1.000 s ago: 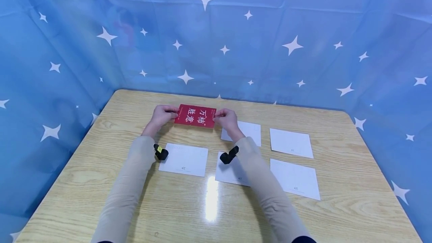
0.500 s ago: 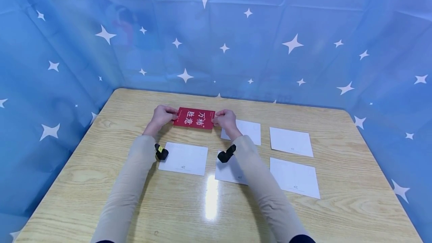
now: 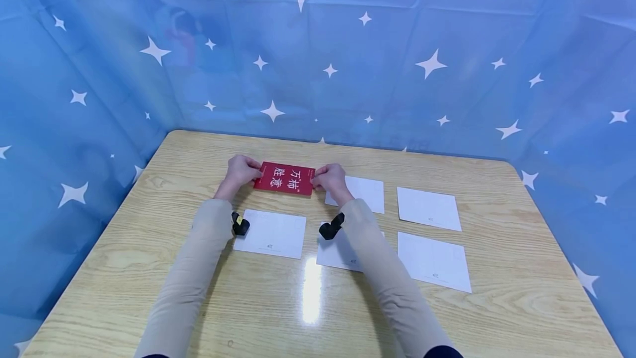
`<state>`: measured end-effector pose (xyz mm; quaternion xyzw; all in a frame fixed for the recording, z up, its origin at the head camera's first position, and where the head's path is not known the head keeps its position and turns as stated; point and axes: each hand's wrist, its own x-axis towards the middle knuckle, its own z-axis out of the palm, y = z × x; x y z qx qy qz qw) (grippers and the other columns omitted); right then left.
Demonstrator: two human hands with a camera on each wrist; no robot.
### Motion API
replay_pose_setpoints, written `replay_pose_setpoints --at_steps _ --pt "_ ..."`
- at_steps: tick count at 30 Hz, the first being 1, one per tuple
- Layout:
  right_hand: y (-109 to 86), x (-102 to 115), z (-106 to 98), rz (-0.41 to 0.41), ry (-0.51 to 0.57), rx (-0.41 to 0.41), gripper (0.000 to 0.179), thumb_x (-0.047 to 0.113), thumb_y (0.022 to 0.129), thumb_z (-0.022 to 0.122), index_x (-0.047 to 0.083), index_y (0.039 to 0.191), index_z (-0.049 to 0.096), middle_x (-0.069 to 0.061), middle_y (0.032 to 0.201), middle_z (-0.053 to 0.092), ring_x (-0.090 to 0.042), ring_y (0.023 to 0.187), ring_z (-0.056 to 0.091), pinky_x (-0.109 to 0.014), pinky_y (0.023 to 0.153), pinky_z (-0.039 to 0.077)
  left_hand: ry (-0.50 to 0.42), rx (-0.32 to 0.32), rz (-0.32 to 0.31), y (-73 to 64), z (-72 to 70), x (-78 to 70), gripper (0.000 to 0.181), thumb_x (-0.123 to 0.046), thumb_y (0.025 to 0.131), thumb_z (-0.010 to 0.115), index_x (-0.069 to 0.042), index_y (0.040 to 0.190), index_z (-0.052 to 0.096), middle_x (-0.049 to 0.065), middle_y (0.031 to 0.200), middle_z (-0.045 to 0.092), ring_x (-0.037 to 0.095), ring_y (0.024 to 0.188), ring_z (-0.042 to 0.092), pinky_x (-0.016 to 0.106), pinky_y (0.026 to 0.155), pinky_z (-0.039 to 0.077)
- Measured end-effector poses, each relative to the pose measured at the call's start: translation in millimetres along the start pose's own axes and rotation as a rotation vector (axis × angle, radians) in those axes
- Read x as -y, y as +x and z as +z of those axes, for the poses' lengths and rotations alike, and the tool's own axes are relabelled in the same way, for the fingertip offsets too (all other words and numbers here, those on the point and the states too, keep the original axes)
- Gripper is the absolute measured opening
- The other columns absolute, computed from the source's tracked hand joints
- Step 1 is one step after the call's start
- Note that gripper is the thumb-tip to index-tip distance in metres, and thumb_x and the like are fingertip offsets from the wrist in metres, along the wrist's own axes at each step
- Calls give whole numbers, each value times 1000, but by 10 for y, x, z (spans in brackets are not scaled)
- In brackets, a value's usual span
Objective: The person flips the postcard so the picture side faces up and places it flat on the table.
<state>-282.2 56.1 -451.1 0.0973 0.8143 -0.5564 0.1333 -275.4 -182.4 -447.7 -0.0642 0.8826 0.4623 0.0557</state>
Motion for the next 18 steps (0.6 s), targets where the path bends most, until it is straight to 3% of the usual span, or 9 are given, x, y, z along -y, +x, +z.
replay_pose_setpoints --at_steps 5,8,13,18 --pt "-8 51 35 2 -120 3 12 -1 81 69 -3 92 64 -15 95 62 -19 70 62 -24 57 53 51 -4 -29 -29 20 -67 28 0 81 66 9 108 63 25 108 59 29 83 61 25 58 53" --pt "-17 90 59 2 -202 9 4 -4 80 67 -2 82 64 -12 82 63 -18 64 60 -25 54 52 84 -1 -43 -34 38 -92 25 0 81 66 9 104 63 24 107 58 27 82 59 25 56 52" --pt "-18 140 96 12 -324 21 32 -4 83 60 6 55 47 -6 54 48 -16 47 45 -25 46 45 169 3 -64 -33 49 -133 16 -3 82 66 6 94 63 21 99 58 23 74 56 24 52 46" --pt "25 159 120 34 -390 27 41 -2 85 58 10 52 36 -4 48 38 -16 43 36 -25 43 40 201 6 -82 -27 45 -161 9 -5 82 67 3 83 63 14 80 59 16 57 51 23 48 42"
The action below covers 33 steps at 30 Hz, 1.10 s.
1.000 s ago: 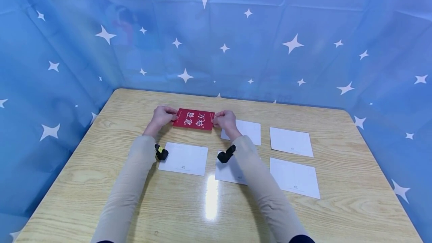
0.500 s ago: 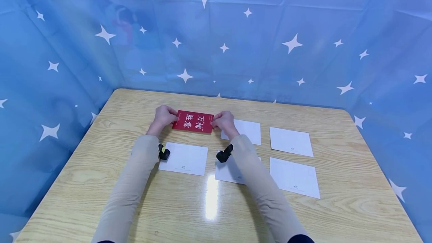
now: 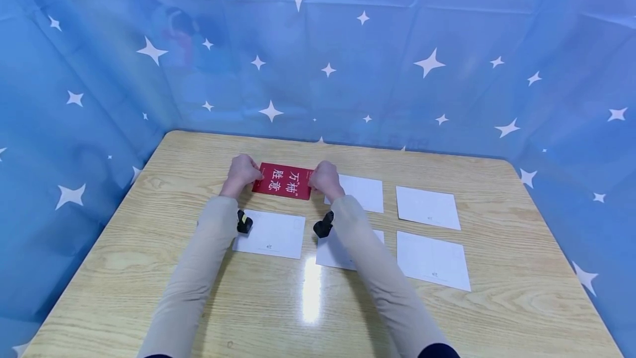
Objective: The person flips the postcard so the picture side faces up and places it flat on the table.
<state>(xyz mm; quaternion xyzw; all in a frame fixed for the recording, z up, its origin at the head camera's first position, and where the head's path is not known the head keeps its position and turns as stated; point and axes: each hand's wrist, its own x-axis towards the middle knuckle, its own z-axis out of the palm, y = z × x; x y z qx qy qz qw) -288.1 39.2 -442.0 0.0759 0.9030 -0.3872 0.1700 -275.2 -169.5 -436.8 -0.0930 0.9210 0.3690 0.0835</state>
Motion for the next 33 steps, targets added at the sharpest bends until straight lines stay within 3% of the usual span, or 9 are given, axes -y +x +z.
replay_pose_setpoints --at_steps 5,12,19,24,28,33 --pt "44 5 5 16 -20 6 36 1 85 63 8 54 45 -6 51 46 -16 45 43 -25 44 42 6 -1 -7 5 -9 8 10 -5 82 66 4 77 64 10 66 58 14 49 48 24 46 42" --pt "14 -5 -21 -32 12 14 31 1 85 63 6 57 49 -7 55 51 -16 47 46 -25 46 43 -27 9 -10 -5 -41 16 11 -4 83 66 6 80 65 13 68 61 15 50 52 26 50 46" --pt "-52 -97 -156 -135 122 -1 3 -3 80 66 -4 78 64 -13 77 66 -18 59 61 -25 56 51 -62 -5 18 -45 -75 33 16 -5 85 62 10 85 66 18 74 66 16 54 59 27 54 52" --pt "-50 -200 -293 -157 203 -5 11 -1 81 68 -6 89 63 -14 80 63 -17 63 63 -27 62 54 -118 -35 36 -55 -31 -12 17 -7 87 61 8 80 64 16 73 63 15 53 55 25 52 49" --pt "-36 -284 -395 -142 244 -8 15 2 82 68 -4 94 62 -13 83 62 -16 67 63 -28 66 55 -173 -24 38 -33 32 -73 18 -11 88 64 7 88 65 17 84 62 17 58 57 25 55 51" --pt "-53 -370 -510 -121 250 -25 20 5 83 68 -3 101 61 -13 88 62 -17 71 62 -27 67 54 -168 -14 58 0 101 -138 21 -12 87 65 7 95 66 20 90 64 20 65 62 26 61 54"
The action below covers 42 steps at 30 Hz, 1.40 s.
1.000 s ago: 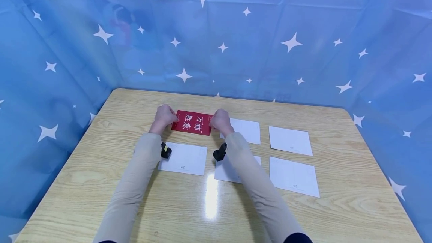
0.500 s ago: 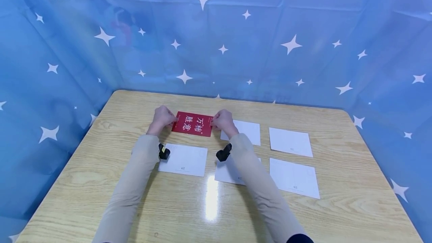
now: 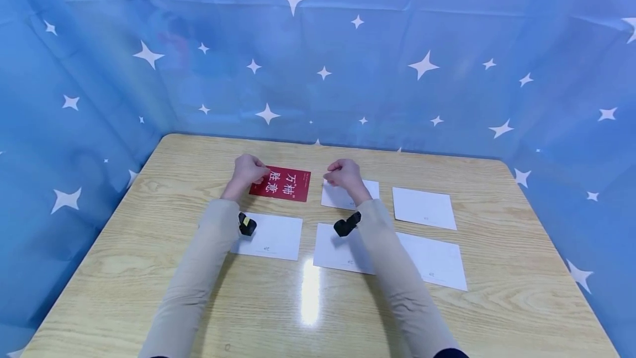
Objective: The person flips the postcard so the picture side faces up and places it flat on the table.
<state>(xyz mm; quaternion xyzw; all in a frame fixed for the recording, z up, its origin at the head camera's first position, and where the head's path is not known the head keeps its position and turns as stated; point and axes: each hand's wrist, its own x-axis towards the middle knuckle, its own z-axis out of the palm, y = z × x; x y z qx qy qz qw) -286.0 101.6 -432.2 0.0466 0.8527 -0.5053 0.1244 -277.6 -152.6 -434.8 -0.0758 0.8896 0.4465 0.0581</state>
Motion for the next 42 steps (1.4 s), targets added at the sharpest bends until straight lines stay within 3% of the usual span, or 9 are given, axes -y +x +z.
replay_pose_setpoints --at_steps 21,27,31,37,42 --pt "-127 -283 -560 60 2 -78 27 4 83 69 -5 106 60 -11 87 59 -13 66 58 -23 63 53 -38 132 75 -47 476 -422 19 -11 86 66 4 98 68 16 88 66 21 72 64 30 68 54" --pt "-188 -379 -676 74 10 -91 30 3 83 67 -6 110 59 -13 92 58 -16 73 58 -25 68 53 -29 154 83 -30 648 -552 24 -11 85 68 3 105 66 15 92 63 19 73 62 28 67 53" --pt "-205 -433 -737 86 -21 -103 31 4 84 67 -5 113 59 -15 97 58 -18 75 58 -26 70 53 -19 178 84 -33 755 -633 29 -10 83 68 3 109 64 15 99 61 21 78 60 29 71 52" --pt "-206 -503 -818 99 -73 -123 32 2 84 66 -5 115 59 -16 95 59 -16 69 58 -23 62 50 4 200 106 -32 913 -755 33 -8 82 69 3 113 64 17 108 60 24 85 59 33 78 51" --pt "-226 -553 -862 85 -134 -136 35 2 84 66 -6 117 58 -17 93 59 -15 65 58 -23 59 50 21 210 95 -30 1044 -807 37 -7 81 70 4 115 61 17 111 58 24 84 56 33 76 51"
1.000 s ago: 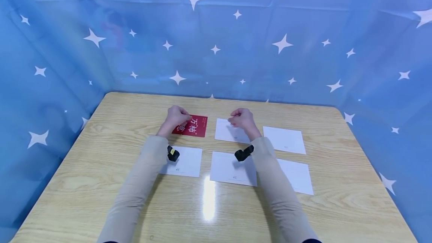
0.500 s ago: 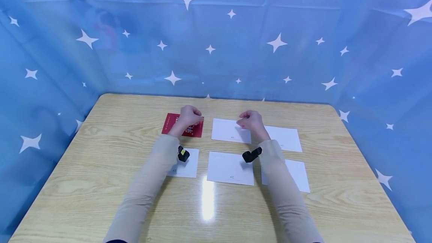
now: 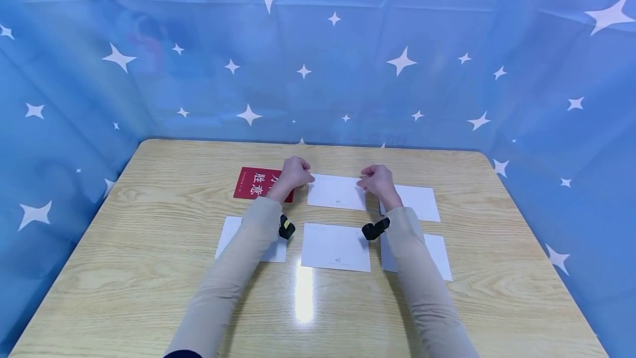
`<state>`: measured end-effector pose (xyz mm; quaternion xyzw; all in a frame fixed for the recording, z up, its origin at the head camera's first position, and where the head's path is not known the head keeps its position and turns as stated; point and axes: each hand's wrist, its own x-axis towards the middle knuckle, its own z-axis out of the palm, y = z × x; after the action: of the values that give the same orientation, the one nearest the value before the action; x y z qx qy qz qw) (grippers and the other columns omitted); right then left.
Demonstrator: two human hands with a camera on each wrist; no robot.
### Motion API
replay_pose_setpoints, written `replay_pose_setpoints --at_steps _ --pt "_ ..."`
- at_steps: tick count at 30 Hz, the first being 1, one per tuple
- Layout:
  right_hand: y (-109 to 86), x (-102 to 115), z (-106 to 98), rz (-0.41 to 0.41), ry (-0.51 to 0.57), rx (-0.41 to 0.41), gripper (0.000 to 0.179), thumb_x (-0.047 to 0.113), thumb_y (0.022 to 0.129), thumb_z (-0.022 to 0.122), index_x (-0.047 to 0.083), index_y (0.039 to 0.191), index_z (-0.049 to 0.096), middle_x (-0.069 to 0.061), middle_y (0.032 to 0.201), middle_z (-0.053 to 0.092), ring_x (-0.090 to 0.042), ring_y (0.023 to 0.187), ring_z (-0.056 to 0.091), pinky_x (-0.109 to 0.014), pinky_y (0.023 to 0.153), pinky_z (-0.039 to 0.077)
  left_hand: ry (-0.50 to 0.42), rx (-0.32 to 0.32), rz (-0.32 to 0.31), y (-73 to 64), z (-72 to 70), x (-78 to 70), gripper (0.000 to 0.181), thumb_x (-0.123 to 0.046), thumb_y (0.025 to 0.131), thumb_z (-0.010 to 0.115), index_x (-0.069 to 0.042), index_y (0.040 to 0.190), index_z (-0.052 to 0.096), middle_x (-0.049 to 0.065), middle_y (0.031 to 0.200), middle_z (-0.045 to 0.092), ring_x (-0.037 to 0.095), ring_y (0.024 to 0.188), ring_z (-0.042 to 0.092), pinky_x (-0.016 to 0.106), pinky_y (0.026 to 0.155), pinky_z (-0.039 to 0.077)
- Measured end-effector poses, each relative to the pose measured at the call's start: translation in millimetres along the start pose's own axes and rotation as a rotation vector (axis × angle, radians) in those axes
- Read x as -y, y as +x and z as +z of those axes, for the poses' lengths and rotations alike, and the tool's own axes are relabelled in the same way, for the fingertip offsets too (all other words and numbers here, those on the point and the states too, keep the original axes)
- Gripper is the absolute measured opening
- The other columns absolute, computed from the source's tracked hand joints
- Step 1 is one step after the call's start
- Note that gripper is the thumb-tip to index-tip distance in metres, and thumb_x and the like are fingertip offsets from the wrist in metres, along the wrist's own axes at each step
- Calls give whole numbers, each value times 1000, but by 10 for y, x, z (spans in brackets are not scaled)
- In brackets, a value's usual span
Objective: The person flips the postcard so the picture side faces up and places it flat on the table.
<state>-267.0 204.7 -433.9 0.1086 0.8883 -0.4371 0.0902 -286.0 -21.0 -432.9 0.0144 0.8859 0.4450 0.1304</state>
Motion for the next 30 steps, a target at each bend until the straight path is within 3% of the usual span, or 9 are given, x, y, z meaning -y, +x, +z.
replay_pose_setpoints --at_steps 8,16,23,30 --pt "1 -36 -11 7 -79 9 35 2 82 67 -6 115 59 -16 100 58 -15 71 57 -26 65 49 37 1 5 20 114 -3 31 -3 77 71 6 106 62 16 102 56 19 73 49 31 69 46" --pt "23 -61 13 4 -137 16 32 1 81 69 -4 111 59 -17 103 56 -24 85 52 -33 74 47 130 32 13 39 155 -29 42 -2 76 71 5 115 58 17 115 57 26 93 53 35 84 48" --pt "40 -40 13 -10 -196 36 27 2 79 71 -3 101 57 -14 97 54 -25 83 48 -34 73 44 159 39 16 61 150 -7 32 -2 75 73 2 103 58 14 103 57 24 85 51 31 70 46" --pt "60 -18 -16 -46 -272 60 26 4 78 74 -2 97 58 -13 94 55 -24 79 48 -32 68 42 180 53 24 71 144 -20 36 -3 76 73 3 106 56 15 104 56 25 89 51 33 76 47"
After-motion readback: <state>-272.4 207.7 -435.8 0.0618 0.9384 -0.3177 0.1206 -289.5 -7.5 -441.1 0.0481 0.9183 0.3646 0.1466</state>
